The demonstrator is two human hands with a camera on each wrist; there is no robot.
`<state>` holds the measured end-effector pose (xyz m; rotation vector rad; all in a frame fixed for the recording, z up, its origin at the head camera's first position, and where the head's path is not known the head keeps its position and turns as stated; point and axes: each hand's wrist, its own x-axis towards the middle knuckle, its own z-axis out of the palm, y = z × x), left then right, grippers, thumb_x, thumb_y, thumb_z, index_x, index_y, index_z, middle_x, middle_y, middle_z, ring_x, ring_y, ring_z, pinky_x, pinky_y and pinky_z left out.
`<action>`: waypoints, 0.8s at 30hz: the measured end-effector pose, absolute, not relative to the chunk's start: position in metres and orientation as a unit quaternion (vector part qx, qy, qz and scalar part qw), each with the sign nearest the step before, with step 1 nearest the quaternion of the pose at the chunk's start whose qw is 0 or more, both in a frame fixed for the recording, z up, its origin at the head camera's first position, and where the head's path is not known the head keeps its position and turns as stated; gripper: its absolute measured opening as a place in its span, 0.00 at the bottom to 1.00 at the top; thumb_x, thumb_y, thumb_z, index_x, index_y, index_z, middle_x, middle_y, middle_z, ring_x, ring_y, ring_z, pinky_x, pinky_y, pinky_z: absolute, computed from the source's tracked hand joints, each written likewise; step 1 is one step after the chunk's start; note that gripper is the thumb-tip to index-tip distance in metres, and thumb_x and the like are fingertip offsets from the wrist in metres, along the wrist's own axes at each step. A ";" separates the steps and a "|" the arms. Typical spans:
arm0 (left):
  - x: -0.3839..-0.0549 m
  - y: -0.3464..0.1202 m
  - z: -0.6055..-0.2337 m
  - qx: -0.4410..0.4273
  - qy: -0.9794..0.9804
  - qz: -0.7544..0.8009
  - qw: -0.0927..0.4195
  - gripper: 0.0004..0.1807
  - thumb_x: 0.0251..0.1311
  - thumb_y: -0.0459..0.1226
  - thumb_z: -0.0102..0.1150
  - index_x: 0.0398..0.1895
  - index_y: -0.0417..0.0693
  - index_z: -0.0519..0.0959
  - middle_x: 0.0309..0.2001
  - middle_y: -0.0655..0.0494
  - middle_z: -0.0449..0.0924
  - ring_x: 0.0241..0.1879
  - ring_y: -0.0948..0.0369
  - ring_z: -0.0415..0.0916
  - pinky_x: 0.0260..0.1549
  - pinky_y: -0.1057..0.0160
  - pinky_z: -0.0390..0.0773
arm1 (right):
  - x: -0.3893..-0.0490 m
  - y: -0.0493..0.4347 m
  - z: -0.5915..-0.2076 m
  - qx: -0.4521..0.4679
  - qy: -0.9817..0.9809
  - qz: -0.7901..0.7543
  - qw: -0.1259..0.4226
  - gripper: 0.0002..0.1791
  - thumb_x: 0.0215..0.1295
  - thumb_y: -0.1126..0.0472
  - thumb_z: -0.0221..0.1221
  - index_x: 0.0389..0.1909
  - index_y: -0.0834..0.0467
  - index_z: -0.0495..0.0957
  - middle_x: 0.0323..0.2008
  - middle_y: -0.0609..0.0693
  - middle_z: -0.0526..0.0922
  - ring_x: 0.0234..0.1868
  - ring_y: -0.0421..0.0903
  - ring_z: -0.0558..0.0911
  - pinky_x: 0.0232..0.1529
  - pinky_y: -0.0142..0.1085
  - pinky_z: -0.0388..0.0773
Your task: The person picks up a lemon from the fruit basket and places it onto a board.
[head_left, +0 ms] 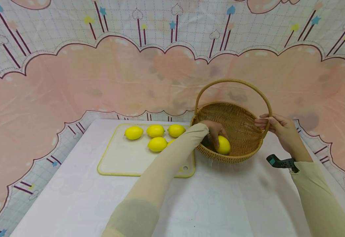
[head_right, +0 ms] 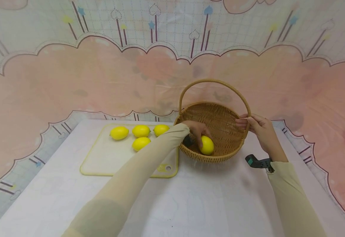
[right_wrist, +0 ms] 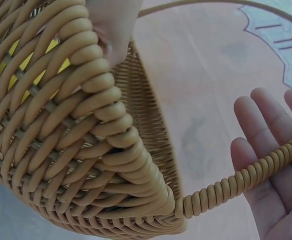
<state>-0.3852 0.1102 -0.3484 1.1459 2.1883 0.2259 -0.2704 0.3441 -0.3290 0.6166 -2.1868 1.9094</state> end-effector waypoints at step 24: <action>-0.401 0.107 -0.351 0.429 0.829 0.285 0.219 0.29 0.42 0.30 0.73 0.52 0.50 0.79 0.54 0.51 0.79 0.51 0.59 0.75 0.45 0.71 0.77 | -0.271 0.346 -0.330 0.183 -0.753 0.625 0.097 0.15 0.72 0.57 0.45 0.49 0.61 0.75 0.38 0.41 0.87 0.40 0.34 0.84 0.44 0.21 0.78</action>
